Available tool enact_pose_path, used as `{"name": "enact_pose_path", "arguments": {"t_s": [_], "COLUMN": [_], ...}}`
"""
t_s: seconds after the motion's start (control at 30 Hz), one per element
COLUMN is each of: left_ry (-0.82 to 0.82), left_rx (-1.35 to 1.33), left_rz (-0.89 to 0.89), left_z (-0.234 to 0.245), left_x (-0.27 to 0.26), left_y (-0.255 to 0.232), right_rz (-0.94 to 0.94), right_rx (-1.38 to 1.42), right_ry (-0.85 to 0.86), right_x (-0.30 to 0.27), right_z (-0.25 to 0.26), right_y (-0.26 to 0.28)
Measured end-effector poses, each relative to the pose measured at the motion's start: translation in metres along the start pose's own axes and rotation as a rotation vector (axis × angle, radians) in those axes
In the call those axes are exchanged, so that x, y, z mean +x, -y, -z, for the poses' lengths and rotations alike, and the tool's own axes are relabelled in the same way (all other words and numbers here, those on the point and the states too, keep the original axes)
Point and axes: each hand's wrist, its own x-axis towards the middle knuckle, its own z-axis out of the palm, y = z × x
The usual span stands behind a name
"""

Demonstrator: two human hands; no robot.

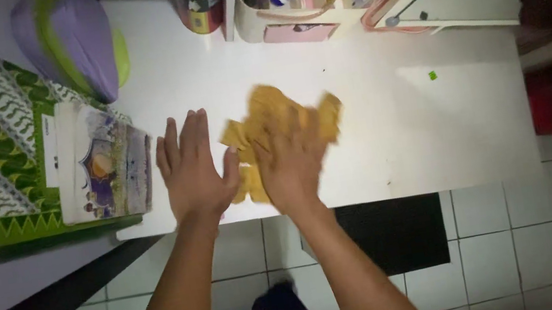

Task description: Remove items from vanity shelves, wipe the surface and items with a cloth, and organize them back.

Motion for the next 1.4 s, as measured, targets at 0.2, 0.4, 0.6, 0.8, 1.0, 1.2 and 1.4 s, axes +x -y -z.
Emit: {"name": "enact_pose_path", "arguments": {"t_s": [0.2,0.4,0.6,0.8,1.0,1.2,1.4], "left_ry": [0.016,0.060,0.062,0.008,-0.015,0.019,0.054], "left_rx": [0.050,0.092,0.052,0.046,0.006,0.055,0.055], "left_rz": [-0.002,0.030,0.050,0.019,0.011,0.040,0.057], "left_z": [-0.010,-0.012,-0.004,-0.012,-0.011,-0.007,-0.003], "left_x": [0.000,0.004,0.006,0.002,0.003,0.004,0.007], "left_y": [0.005,0.000,-0.006,0.001,0.004,0.003,0.000], "right_rz": [0.217,0.190,0.165,0.313,-0.135,-0.010,0.064], "right_rx": [-0.091,-0.078,-0.049,0.064,0.078,-0.058,-0.090], "right_ry": [-0.101,-0.091,-0.086,0.036,0.142,-0.036,0.107], "right_x": [0.065,0.052,-0.007,0.007,0.024,0.007,0.019], "right_z": [-0.031,0.010,0.011,-0.007,0.023,0.009,0.000], "right_y": [-0.071,-0.105,-0.057,0.001,-0.125,-0.094,-0.017]}}
